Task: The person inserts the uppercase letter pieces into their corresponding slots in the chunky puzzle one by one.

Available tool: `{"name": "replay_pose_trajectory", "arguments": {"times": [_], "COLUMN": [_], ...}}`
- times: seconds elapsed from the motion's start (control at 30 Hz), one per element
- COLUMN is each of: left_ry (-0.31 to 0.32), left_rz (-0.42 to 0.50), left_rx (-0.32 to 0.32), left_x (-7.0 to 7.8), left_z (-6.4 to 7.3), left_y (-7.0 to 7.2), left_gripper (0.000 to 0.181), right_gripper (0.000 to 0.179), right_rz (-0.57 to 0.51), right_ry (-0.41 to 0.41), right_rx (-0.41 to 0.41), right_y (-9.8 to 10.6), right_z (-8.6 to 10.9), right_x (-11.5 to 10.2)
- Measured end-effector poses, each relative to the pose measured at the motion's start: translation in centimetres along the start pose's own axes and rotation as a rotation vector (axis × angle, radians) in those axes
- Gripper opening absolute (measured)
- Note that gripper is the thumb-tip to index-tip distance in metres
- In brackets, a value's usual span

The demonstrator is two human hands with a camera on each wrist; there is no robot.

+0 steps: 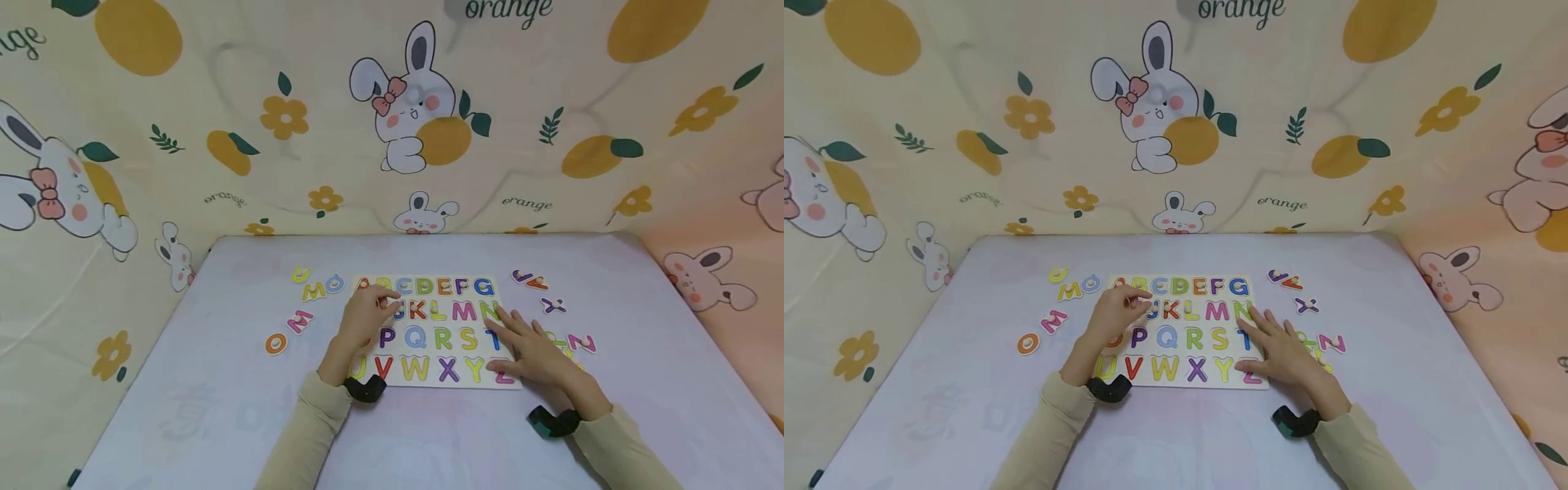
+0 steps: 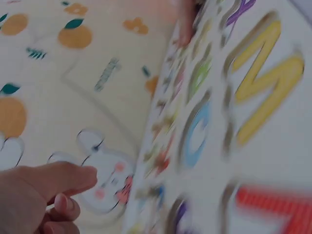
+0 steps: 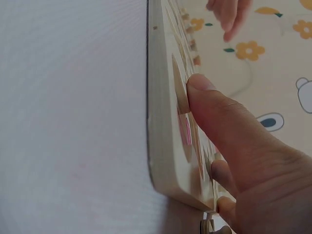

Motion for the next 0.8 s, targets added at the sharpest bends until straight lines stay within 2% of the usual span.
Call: {"name": "replay_pose_trajectory", "arguments": {"times": [0.27, 0.37, 0.5, 0.6, 0.8], "left_ry": [0.038, 0.048, 0.106, 0.165, 0.236], "left_rz": [0.011, 0.008, 0.023, 0.020, 0.006], "left_rx": [0.105, 0.123, 0.098, 0.056, -0.026], "left_x": [-4.1, -5.7, -8.0, -9.8, -13.0], "left_z": [1.8, 2.5, 3.5, 4.3, 5.7], "left_y": [5.7, 7.3, 8.9, 9.6, 10.1], "left_gripper": [0.018, 0.019, 0.023, 0.027, 0.031], "right_gripper": [0.088, 0.088, 0.088, 0.088, 0.088], "right_rz": [-0.010, -0.017, -0.007, 0.000, -0.007], "right_ry": [-0.009, -0.014, -0.012, -0.005, -0.004], "right_rx": [-0.009, -0.014, -0.008, -0.001, -0.001], "right_y": [-0.1, 0.0, 0.0, 0.0, 0.0], "right_z": [0.1, 0.0, 0.1, 0.1, 0.1], "right_x": [0.1, 0.0, -0.1, -0.3, 0.0]}}
Point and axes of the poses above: each hand's wrist, its own z-axis away from the middle knuckle, its own y-axis out of the back of the hand, x = y × z, the point moved 8 cm from there along -z, towards the middle knuckle, and after that the axes turned 10 degrees about -y, right-handed, at the moved point
